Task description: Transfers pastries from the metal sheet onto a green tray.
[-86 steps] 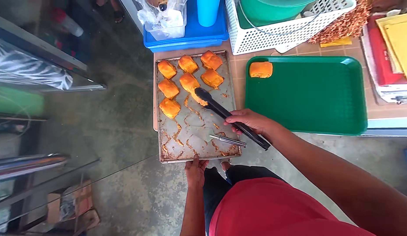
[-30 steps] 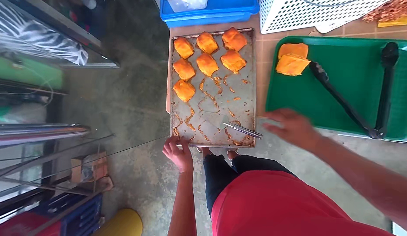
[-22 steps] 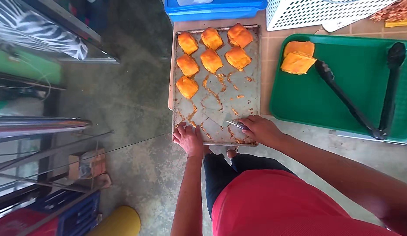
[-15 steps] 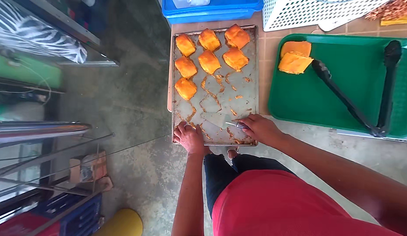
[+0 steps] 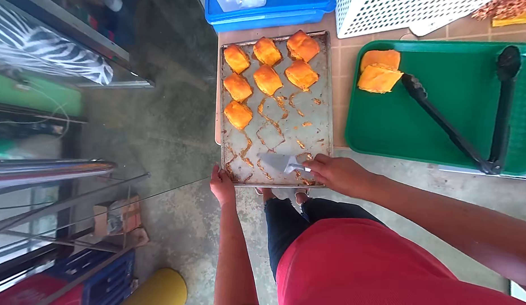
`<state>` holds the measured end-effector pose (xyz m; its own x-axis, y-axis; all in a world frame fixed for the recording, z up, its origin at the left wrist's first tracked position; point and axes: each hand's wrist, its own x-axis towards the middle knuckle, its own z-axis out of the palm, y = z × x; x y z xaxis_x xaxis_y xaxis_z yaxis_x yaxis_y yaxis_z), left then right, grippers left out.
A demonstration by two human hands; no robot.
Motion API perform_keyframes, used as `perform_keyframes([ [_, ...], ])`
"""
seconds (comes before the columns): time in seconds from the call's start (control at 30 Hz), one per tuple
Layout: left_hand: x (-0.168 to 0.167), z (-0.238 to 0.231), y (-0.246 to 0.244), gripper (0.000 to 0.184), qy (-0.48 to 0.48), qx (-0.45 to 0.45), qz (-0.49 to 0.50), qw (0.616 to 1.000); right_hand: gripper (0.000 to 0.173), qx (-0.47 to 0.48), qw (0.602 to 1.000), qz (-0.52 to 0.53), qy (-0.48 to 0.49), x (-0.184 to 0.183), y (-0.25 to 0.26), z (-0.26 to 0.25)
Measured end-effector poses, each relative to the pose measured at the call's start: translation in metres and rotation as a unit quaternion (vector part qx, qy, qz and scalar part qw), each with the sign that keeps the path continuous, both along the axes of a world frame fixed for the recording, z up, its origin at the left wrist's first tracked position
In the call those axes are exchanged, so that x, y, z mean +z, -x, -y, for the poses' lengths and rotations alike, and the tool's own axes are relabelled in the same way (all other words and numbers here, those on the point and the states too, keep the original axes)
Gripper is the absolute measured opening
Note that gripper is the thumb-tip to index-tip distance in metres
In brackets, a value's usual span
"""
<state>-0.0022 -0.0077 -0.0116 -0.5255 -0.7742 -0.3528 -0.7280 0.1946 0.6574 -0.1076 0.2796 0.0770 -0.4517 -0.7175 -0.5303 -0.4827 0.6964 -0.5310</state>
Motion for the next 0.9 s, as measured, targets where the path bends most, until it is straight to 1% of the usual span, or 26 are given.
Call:
perform_keyframes([
  [0.03,-0.002,0.002,-0.001,0.035,-0.017,0.008,-0.015,1.0,0.036,0.024,1.0,-0.001,0.0,0.007,-0.005,0.004],
  [0.1,-0.003,0.003,0.0,0.034,-0.033,0.008,-0.022,0.999,0.038,0.067,0.996,0.021,-0.052,0.012,-0.011,0.019],
  [0.17,-0.004,0.002,0.0,0.033,-0.036,0.009,-0.015,0.999,0.038,0.077,0.992,0.032,-0.094,0.0,-0.011,0.038],
  [0.23,-0.004,0.002,0.003,0.032,-0.036,0.017,-0.014,0.999,0.039,0.078,0.992,0.026,-0.1,-0.004,-0.011,0.051],
  [0.37,-0.003,0.002,0.002,0.031,-0.04,0.015,-0.004,0.999,0.038,0.075,0.992,0.012,-0.098,0.013,-0.016,0.03],
  [0.47,-0.006,0.002,-0.001,0.031,-0.042,0.014,-0.003,0.999,0.037,0.063,0.99,-0.004,-0.129,0.003,-0.01,0.037],
  [0.53,-0.004,0.003,0.001,0.031,-0.044,0.013,-0.006,0.999,0.036,0.061,0.99,-0.017,-0.122,-0.002,-0.006,0.047],
  [0.63,-0.001,0.003,0.0,0.03,-0.05,0.012,-0.004,0.999,0.038,0.056,0.993,-0.029,-0.099,0.013,-0.006,0.033],
  [0.7,-0.003,0.002,0.0,0.03,-0.053,0.018,-0.007,0.998,0.039,0.057,0.991,-0.023,-0.115,0.019,-0.005,0.028],
  [0.77,-0.004,0.0,-0.002,0.03,-0.061,0.018,-0.009,0.998,0.04,0.049,0.99,-0.01,-0.129,0.009,-0.006,0.045],
  [0.83,-0.004,0.0,-0.002,0.03,-0.062,0.019,-0.014,0.998,0.038,0.045,0.992,-0.019,-0.114,-0.002,-0.001,0.066],
  [0.9,-0.003,0.001,-0.003,0.03,-0.059,0.018,-0.014,0.998,0.036,0.034,0.995,-0.026,-0.092,0.001,0.003,0.067],
])
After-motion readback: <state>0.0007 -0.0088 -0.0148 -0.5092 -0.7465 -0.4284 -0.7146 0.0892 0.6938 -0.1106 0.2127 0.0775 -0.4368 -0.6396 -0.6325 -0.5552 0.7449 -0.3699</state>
